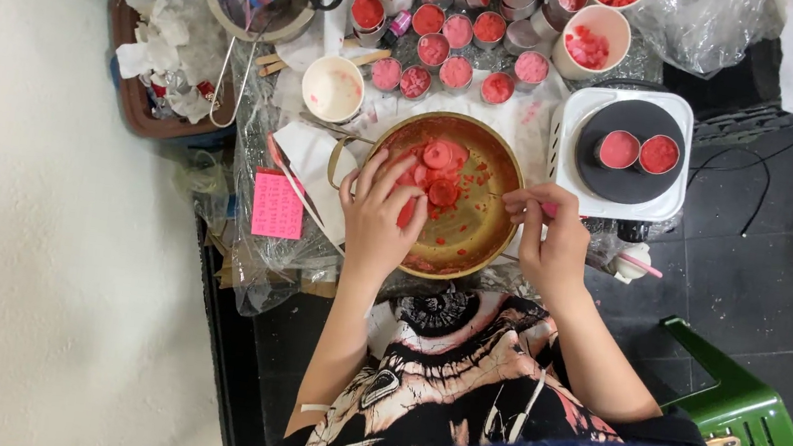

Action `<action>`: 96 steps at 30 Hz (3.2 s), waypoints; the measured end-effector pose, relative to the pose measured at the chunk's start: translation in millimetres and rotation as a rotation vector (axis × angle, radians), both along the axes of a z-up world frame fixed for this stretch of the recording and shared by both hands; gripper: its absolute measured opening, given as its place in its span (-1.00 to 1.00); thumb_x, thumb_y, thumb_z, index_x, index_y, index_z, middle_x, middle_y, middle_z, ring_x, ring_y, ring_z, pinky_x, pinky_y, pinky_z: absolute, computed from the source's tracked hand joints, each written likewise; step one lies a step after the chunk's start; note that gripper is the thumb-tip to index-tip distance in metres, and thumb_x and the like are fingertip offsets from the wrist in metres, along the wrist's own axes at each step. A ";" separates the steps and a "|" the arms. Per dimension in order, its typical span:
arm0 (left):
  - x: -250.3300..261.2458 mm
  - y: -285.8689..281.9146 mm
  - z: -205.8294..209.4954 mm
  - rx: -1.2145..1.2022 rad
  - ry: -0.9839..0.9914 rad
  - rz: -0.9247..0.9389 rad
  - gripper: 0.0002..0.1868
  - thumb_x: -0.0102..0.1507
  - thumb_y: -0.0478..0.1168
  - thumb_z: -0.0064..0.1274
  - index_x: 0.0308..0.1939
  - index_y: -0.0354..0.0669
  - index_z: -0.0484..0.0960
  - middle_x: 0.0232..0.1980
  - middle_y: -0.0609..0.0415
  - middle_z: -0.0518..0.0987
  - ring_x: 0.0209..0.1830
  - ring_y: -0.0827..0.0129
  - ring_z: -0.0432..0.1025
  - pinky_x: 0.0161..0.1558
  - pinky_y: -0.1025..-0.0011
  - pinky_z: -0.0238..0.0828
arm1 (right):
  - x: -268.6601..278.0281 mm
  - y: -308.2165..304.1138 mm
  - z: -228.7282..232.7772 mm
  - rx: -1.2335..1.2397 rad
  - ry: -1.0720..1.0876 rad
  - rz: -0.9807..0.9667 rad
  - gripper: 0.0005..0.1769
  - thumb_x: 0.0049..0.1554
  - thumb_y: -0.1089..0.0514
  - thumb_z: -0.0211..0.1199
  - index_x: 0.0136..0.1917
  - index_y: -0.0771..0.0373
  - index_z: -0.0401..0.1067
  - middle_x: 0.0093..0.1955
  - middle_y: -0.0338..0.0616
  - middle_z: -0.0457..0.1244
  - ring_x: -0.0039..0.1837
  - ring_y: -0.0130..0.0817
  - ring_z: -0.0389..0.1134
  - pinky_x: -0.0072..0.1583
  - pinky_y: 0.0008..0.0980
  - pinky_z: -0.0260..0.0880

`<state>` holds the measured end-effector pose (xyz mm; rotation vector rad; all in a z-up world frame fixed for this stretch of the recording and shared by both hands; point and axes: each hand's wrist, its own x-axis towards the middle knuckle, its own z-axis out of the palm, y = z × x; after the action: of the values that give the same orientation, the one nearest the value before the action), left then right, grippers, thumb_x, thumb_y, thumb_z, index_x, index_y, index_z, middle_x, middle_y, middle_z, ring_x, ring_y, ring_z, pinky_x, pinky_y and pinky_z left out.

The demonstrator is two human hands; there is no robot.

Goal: Manually preparing and molding red wax into small containers for candle production.

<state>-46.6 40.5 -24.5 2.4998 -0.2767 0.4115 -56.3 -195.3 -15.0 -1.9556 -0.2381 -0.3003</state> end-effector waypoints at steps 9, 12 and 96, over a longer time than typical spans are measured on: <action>-3.6 1.8 8.8 -0.116 -0.003 -0.044 -0.77 0.23 -0.05 0.24 -0.16 -0.08 0.69 0.10 0.21 0.63 0.28 0.28 0.40 0.42 0.04 -0.08 | -3.1 2.2 3.4 -0.075 0.002 -0.027 -0.82 0.36 0.45 0.02 0.22 0.39 0.19 -0.01 0.01 0.41 -0.03 -0.31 0.49 0.02 -0.39 0.52; -5.0 2.5 1.4 -0.108 -0.034 -0.030 -0.84 0.28 -0.08 0.22 -0.32 -0.02 0.65 0.07 0.25 0.66 0.25 0.31 0.42 0.43 0.10 -0.05 | -3.1 1.8 3.9 -0.080 -0.009 -0.030 -0.82 0.36 0.45 0.02 0.21 0.38 0.19 -0.02 0.01 0.41 -0.05 -0.31 0.49 0.00 -0.39 0.52; 42.3 11.1 -29.8 -2.118 0.723 -0.355 -0.41 0.44 -0.18 -0.03 0.50 -0.40 0.27 0.21 -0.06 0.54 -0.08 0.44 0.42 0.05 0.44 0.40 | 15.1 15.0 3.3 0.408 0.035 0.111 -0.70 0.42 0.23 -0.05 0.15 0.44 0.46 0.18 -0.01 0.17 -0.04 -0.39 0.31 0.06 -0.40 0.39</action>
<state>-4.3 51.6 -54.4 0.3639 0.0767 -0.3219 -41.3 -180.3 -11.7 -1.5374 -0.2412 -0.2213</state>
